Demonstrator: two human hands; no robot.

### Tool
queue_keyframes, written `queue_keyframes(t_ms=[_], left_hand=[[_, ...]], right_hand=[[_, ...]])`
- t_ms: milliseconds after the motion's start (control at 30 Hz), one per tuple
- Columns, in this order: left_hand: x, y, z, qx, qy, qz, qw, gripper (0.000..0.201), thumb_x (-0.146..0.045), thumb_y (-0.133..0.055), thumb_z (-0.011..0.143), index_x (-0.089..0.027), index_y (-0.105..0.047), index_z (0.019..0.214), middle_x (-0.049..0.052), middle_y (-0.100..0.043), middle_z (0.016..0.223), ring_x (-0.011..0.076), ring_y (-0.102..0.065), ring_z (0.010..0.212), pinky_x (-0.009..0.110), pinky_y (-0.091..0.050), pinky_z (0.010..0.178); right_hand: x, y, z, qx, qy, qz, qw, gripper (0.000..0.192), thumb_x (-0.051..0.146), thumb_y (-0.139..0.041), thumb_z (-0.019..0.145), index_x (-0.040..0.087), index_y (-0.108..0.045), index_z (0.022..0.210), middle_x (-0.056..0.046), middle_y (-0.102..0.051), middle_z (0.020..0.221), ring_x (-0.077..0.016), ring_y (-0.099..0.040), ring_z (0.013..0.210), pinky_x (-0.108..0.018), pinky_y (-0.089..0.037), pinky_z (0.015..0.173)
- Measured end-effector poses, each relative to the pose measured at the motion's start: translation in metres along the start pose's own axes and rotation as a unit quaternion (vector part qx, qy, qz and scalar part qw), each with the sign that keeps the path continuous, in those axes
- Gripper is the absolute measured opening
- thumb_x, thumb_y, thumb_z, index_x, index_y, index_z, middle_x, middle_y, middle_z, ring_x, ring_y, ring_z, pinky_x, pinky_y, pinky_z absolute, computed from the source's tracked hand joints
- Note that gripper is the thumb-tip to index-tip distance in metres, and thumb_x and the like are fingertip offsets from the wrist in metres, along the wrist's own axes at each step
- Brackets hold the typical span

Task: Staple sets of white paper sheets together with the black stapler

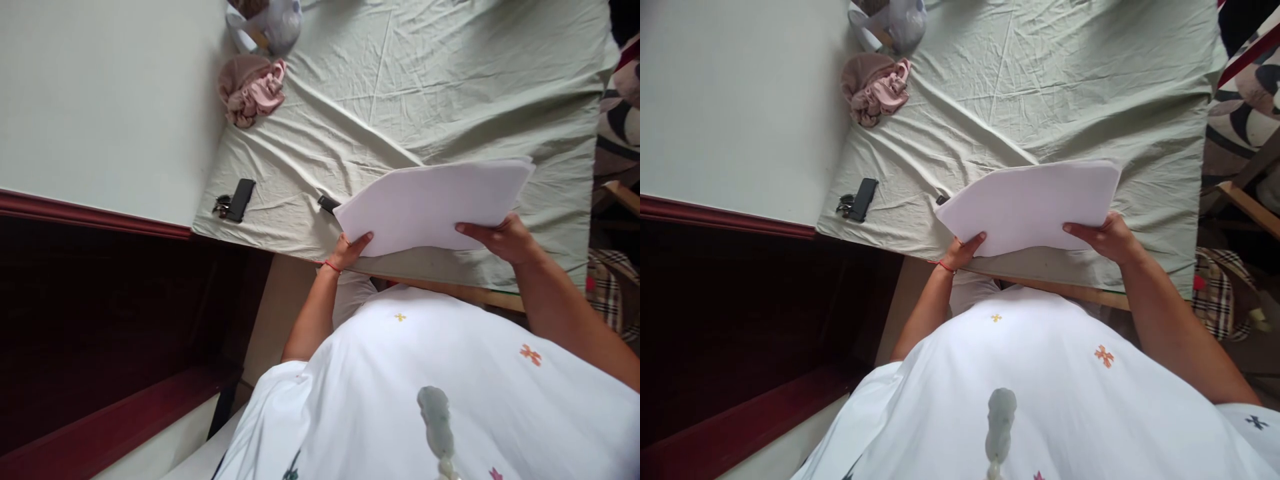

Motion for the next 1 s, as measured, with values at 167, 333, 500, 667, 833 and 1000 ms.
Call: queue_keyframes(t_ms=[167, 333, 500, 667, 833, 1000], left_hand=[[-0.002, -0.004, -0.003, 0.055, 0.028, -0.067, 0.996, 0.064, -0.067, -0.082, 0.075, -0.017, -0.074, 0.115, 0.012, -0.079, 0.115, 0.0266, -0.072, 0.108, 0.042, -0.062, 0.097], [0.009, -0.005, -0.004, 0.104, 0.089, -0.104, 0.985, 0.062, -0.064, -0.085, 0.073, -0.016, -0.077, 0.111, 0.012, -0.079, 0.107, 0.0246, -0.074, 0.094, 0.041, -0.063, 0.087], [0.013, -0.001, -0.002, 0.083, 0.157, -0.101, 0.979, 0.057, -0.065, -0.086, 0.069, -0.015, -0.077, 0.093, 0.006, -0.075, 0.083, 0.0155, -0.066, 0.070, 0.028, -0.055, 0.062], [0.007, 0.008, -0.002, 0.026, 0.178, -0.109, 0.978, 0.039, -0.045, -0.090, 0.069, -0.014, -0.069, 0.081, -0.004, -0.057, 0.063, 0.0028, -0.042, 0.045, 0.018, -0.027, 0.042], [0.001, 0.013, -0.005, -0.051, 0.218, -0.125, 0.966, 0.024, -0.026, -0.083, 0.074, -0.014, -0.064, 0.082, -0.008, -0.052, 0.060, 0.0007, -0.037, 0.039, 0.018, -0.021, 0.039], [-0.002, 0.019, -0.008, -0.118, 0.251, -0.128, 0.952, 0.022, -0.017, -0.079, 0.077, -0.014, -0.060, 0.089, -0.009, -0.053, 0.058, 0.0007, -0.036, 0.037, 0.017, -0.019, 0.038]], right_hand=[[-0.005, -0.003, -0.006, -0.011, -0.066, 0.082, 0.994, 0.044, 0.046, -0.098, 0.057, 0.018, -0.080, 0.085, -0.004, -0.080, 0.098, -0.0188, -0.071, 0.085, -0.037, -0.063, 0.084], [-0.019, -0.008, -0.018, -0.016, -0.208, 0.138, 0.968, 0.054, 0.043, -0.104, 0.040, 0.018, -0.079, 0.081, -0.005, -0.081, 0.087, -0.0180, -0.071, 0.072, -0.031, -0.063, 0.069], [-0.018, -0.008, -0.022, -0.053, -0.252, 0.132, 0.957, 0.049, 0.037, -0.103, 0.035, 0.017, -0.076, 0.071, -0.005, -0.079, 0.076, -0.0179, -0.069, 0.061, -0.028, -0.058, 0.054], [-0.017, -0.001, -0.022, -0.108, -0.265, 0.154, 0.946, 0.049, 0.028, -0.103, 0.032, 0.017, -0.076, 0.072, -0.005, -0.078, 0.075, -0.0170, -0.068, 0.060, -0.026, -0.058, 0.051], [-0.018, -0.005, -0.025, -0.098, -0.270, 0.168, 0.943, 0.050, 0.028, -0.103, 0.034, 0.018, -0.077, 0.076, -0.006, -0.080, 0.079, -0.0176, -0.069, 0.061, -0.026, -0.058, 0.052], [-0.009, -0.022, -0.024, -0.101, -0.236, 0.173, 0.951, 0.047, 0.030, -0.103, 0.036, 0.017, -0.076, 0.072, -0.005, -0.079, 0.076, -0.0152, -0.067, 0.062, -0.024, -0.056, 0.054]])
Point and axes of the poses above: each hand's wrist, its own z-axis towards the middle knuckle, its own y-axis out of the back of the hand, x = y × z, the point moved 4 cm from there along z, towards the middle knuckle
